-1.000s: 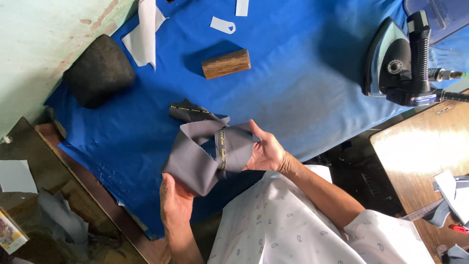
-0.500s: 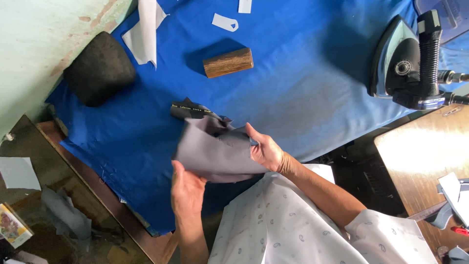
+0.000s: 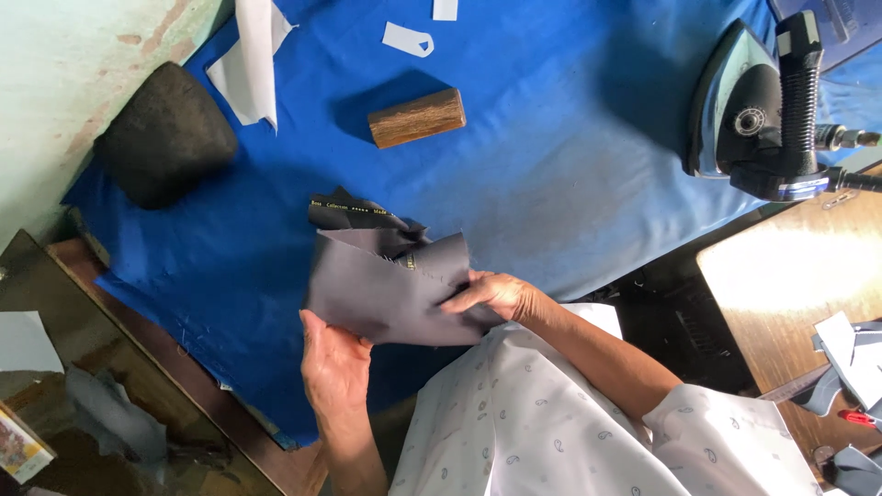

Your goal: The person irons a dark fabric piece on a blue-covered table using a steam iron and a wooden pressing block. They then handle a long dark fabric strip with yellow stitching, ironing it flat, and finally place a white paper strip on the fabric and iron over it.

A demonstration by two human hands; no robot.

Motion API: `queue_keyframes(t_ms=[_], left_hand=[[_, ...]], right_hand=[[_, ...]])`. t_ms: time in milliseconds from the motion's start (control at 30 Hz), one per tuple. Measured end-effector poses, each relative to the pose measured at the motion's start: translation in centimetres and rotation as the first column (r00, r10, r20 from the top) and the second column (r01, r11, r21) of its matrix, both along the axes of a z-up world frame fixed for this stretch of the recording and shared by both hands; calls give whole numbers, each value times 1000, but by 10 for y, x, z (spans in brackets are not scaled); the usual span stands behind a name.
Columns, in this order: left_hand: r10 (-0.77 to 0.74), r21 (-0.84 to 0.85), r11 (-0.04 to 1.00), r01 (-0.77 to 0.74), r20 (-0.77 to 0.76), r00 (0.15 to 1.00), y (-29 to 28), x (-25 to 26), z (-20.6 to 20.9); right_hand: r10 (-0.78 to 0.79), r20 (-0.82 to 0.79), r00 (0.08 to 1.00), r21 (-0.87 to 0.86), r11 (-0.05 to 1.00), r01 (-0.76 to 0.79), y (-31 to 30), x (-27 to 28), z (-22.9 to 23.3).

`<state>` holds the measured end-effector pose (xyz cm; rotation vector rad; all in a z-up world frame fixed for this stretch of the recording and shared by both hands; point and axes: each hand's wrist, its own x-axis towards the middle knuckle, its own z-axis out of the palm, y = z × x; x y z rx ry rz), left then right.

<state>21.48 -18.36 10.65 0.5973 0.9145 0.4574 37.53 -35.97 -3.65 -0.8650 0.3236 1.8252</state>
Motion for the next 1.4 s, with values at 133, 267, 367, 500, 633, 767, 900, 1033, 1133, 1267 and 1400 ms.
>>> queue_keyframes(t_ms=[133, 267, 367, 500, 633, 767, 900, 1033, 1133, 1267, 1400], left_hand=[[-115, 110, 987, 116, -12, 993, -5, 19, 15], [-209, 139, 968, 207, 4, 978, -33, 34, 6], [-339, 190, 920, 343, -56, 939, -35, 36, 0], [-500, 246, 826, 507, -92, 861, -38, 45, 6], [-424, 85, 901, 426, -40, 905, -45, 58, 7], [-459, 142, 879, 456, -9, 888, -56, 86, 20], [-498, 166, 853, 494, -21, 867, -62, 91, 14], [-407, 59, 907, 416, -125, 905, -58, 77, -8], [-467, 93, 876, 474, -86, 880, -63, 101, 9], [-350, 22, 933, 360, -189, 918, -58, 79, -13], [-407, 8, 913, 409, -81, 910, -61, 86, -7]], right_hand=[[68, 114, 991, 91, 993, -79, 5, 1, 4], [-159, -147, 976, 19, 986, 164, -8, -42, -59], [-192, -187, 963, 35, 979, 202, -5, -36, -32], [36, 24, 999, 165, 986, -40, -8, 0, 6], [-43, -16, 999, 162, 986, 45, -18, -4, -10], [-109, 1, 994, 172, 979, 107, -27, -4, -19], [-149, -7, 989, 171, 974, 148, -35, -10, -31], [-151, -19, 988, 162, 975, 152, -38, -7, -30], [-148, -3, 989, 178, 973, 146, -39, -4, -29], [-108, 5, 994, 156, 982, 106, -40, 0, -26], [-91, -19, 996, 163, 982, 93, -40, -1, -24]])
